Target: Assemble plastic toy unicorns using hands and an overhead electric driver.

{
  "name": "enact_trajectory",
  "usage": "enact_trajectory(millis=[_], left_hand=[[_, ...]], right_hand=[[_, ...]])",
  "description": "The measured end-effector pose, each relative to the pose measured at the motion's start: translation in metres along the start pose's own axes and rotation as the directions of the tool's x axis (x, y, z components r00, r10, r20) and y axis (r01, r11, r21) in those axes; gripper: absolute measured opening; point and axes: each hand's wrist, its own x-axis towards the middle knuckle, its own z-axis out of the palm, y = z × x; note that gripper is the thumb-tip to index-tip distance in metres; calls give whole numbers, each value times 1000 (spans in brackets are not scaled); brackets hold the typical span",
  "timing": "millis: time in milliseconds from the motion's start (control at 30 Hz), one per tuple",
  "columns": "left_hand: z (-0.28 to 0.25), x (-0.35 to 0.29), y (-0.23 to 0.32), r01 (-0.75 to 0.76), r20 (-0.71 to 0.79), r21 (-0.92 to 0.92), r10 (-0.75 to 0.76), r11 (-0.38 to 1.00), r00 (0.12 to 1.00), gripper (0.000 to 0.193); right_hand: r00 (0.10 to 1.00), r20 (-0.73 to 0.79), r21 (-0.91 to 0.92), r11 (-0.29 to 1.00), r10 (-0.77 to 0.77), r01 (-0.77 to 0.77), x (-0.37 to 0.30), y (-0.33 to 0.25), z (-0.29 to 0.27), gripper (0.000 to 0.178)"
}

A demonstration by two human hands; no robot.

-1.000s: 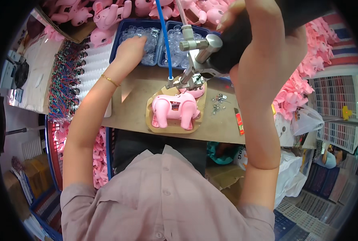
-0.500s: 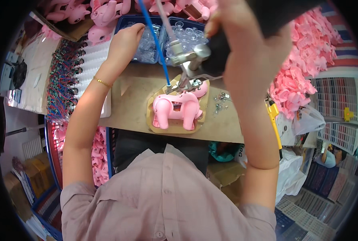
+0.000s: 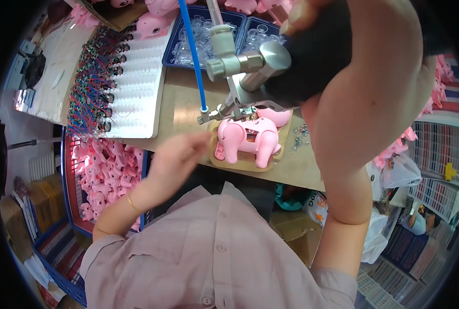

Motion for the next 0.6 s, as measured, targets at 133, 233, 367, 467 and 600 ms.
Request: enact_trajectory(millis=[133,233,367,467,600], left_hand=[[23,-22,5,-282,36,79,280,956,959,30],[34,-26,5,-295,23,132,295,946,955,24],[36,-26,8,-280,61,142,274,949,960,24],[37,-31,8,-250,50,164,245,954,968,23],[41,-27,10,-305,20,195,307,932,951,17]], right_hand=[[1000,-8,-58,998,-27,26,-9,8,17,17],[999,-17,-110,993,-49,47,-14,12,26,16],[998,-27,-178,983,-58,53,-18,13,29,15],[999,1,-205,978,-43,42,-21,22,32,14],[996,42,-297,951,-76,85,-32,24,29,14]])
